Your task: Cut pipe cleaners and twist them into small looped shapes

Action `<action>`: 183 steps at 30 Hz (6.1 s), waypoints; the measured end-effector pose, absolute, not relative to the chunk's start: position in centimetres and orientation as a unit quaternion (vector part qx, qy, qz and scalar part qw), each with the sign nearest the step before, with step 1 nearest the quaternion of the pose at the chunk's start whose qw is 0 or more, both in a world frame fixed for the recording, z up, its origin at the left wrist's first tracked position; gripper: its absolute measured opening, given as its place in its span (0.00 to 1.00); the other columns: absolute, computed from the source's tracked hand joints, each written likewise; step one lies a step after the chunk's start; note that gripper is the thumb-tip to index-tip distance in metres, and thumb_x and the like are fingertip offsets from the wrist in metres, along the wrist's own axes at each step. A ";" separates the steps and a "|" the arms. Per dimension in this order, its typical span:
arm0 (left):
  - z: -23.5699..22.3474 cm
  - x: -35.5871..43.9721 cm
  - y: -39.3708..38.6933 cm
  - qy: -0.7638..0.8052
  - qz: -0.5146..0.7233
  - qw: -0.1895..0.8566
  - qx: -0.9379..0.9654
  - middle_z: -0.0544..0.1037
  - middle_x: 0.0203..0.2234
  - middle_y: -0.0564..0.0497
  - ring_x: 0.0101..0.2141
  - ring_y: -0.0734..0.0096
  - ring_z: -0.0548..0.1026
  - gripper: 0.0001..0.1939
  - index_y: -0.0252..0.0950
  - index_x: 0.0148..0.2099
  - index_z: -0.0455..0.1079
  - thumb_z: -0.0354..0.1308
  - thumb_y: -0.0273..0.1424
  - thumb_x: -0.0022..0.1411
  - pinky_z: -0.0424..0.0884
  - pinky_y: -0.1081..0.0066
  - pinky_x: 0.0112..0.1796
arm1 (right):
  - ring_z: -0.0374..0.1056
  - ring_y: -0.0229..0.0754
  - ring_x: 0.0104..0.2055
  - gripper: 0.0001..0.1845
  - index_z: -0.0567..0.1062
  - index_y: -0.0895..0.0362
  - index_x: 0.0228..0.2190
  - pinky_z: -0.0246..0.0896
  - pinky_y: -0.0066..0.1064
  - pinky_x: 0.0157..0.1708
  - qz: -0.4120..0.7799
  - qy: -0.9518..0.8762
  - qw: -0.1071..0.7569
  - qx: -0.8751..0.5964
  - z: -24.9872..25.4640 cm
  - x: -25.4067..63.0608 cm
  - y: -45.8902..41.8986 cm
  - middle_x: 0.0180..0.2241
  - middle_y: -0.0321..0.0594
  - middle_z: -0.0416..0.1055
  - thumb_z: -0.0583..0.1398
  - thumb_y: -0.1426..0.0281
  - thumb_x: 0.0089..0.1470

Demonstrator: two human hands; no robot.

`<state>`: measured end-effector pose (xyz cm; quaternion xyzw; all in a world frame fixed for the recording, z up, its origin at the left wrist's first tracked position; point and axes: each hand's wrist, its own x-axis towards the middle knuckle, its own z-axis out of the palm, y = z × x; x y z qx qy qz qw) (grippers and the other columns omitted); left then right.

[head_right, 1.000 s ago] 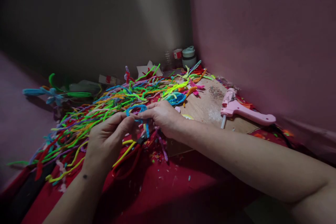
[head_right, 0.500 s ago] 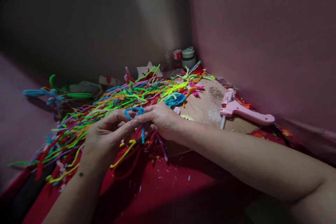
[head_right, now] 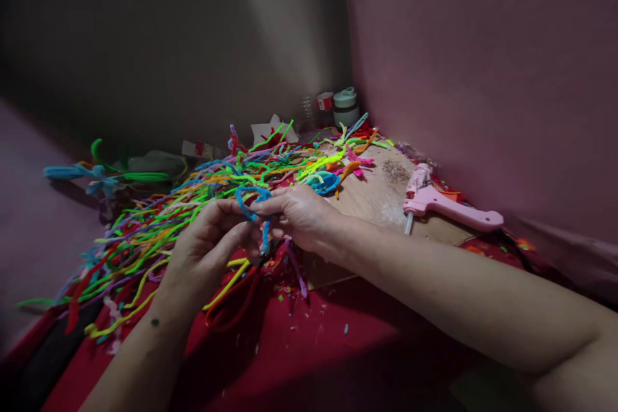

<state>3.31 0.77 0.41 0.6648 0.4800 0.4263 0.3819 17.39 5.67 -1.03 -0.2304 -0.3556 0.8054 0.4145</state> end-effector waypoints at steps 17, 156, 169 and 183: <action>1.2 3.1 0.9 0.543 0.400 0.459 0.578 0.65 0.15 0.59 0.13 0.84 0.59 0.06 0.35 0.32 0.66 0.58 0.32 0.53 0.55 0.82 0.14 | 0.56 0.28 0.13 0.10 0.67 0.62 0.15 0.49 0.21 0.12 0.813 -0.343 0.409 -0.232 -1.4 17.0 5.8 0.12 0.32 0.63 0.64 0.78 0.40; 0.3 3.8 0.8 0.486 0.519 0.450 0.540 0.74 0.25 0.53 0.20 0.71 0.76 0.08 0.33 0.39 0.66 0.57 0.27 0.55 0.74 0.72 0.20 | 0.60 0.31 0.20 0.09 0.72 0.61 0.19 0.56 0.25 0.23 0.582 -0.622 0.440 -0.284 -0.6 17.8 4.8 0.18 0.35 0.67 0.58 0.72 0.48; 0.4 3.6 0.8 0.473 0.526 0.471 0.527 0.75 0.24 0.52 0.23 0.70 0.77 0.12 0.33 0.43 0.67 0.57 0.26 0.55 0.74 0.73 0.22 | 0.58 0.31 0.20 0.14 0.72 0.61 0.19 0.52 0.26 0.23 0.505 -0.658 0.459 -0.318 -1.3 17.6 4.7 0.17 0.33 0.64 0.57 0.70 0.52; 0.4 3.8 0.6 0.500 0.473 0.483 0.542 0.76 0.20 0.52 0.19 0.68 0.76 0.05 0.33 0.35 0.63 0.56 0.27 0.56 0.74 0.71 0.19 | 0.60 0.29 0.21 0.08 0.69 0.60 0.25 0.56 0.23 0.22 0.643 -0.549 0.480 -0.235 -1.2 17.7 5.5 0.21 0.30 0.65 0.63 0.68 0.46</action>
